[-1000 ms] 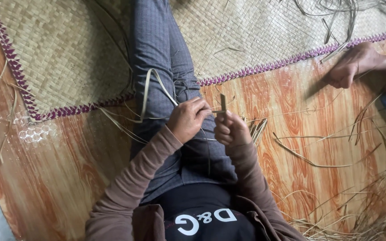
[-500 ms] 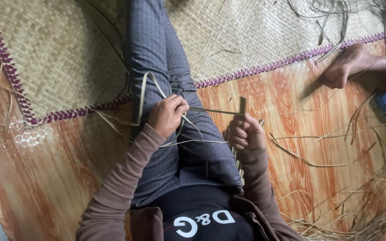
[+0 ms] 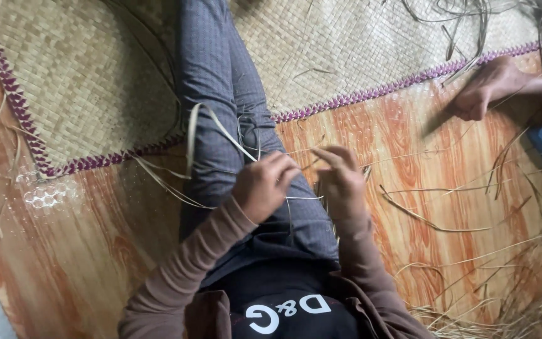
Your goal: Stripping thin fibers or strips from bamboo stalks using a small wooden hand tool while sitting on the floor.
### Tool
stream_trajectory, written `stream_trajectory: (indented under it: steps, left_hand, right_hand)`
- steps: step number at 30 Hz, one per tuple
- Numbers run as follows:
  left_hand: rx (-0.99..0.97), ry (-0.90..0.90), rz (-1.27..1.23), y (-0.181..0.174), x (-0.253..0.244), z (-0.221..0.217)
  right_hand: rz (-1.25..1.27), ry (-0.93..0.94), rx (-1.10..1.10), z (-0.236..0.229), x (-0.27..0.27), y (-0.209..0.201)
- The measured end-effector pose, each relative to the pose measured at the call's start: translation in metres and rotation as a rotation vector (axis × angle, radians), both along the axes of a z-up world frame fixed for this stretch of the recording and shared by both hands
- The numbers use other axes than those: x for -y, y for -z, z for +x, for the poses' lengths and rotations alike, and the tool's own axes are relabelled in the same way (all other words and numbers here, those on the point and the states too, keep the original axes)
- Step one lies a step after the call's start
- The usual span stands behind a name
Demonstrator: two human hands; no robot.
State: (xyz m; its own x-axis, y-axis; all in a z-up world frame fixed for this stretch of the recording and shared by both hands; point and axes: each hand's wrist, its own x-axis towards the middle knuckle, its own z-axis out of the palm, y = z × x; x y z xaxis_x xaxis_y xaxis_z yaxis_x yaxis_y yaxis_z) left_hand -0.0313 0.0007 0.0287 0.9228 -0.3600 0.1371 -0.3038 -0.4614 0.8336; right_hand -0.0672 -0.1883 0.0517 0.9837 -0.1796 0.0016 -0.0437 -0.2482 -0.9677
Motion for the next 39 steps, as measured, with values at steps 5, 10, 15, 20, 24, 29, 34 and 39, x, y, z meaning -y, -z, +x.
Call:
stream_trajectory:
  steps: [5, 10, 15, 20, 24, 29, 34, 39]
  left_hand:
    - [-0.032, 0.053, 0.017, -0.023, -0.011, 0.005]
    - [-0.044, -0.001, 0.155, 0.015, -0.033, 0.006]
    - [-0.061, -0.062, 0.312, 0.005, -0.062, 0.011]
    - [-0.02, -0.094, 0.372, 0.012, -0.074, 0.014]
    - [-0.037, -0.106, 0.312, 0.046, -0.069, 0.012]
    - [-0.131, -0.055, -0.055, 0.054, -0.019, 0.005]
    - [0.032, -0.016, -0.001, 0.028, 0.007, 0.004]
    - [0.098, -0.06, 0.1, 0.003, 0.01, 0.003]
  right_hand:
    - [-0.25, -0.376, 0.315, 0.018, 0.035, 0.063]
    - [-0.529, -0.207, 0.267, 0.03, 0.097, 0.093]
    - [-0.692, -0.026, 0.238, 0.04, 0.139, 0.111]
    - [-0.669, 0.152, 0.108, 0.047, 0.163, 0.131]
    - [-0.729, 0.227, 0.182, 0.056, 0.172, 0.156]
    - [-0.02, 0.307, -0.014, 0.054, 0.049, 0.045]
    - [-0.057, -0.09, 0.372, 0.048, -0.013, 0.068]
    - [-0.631, -0.163, 0.538, 0.062, -0.017, 0.087]
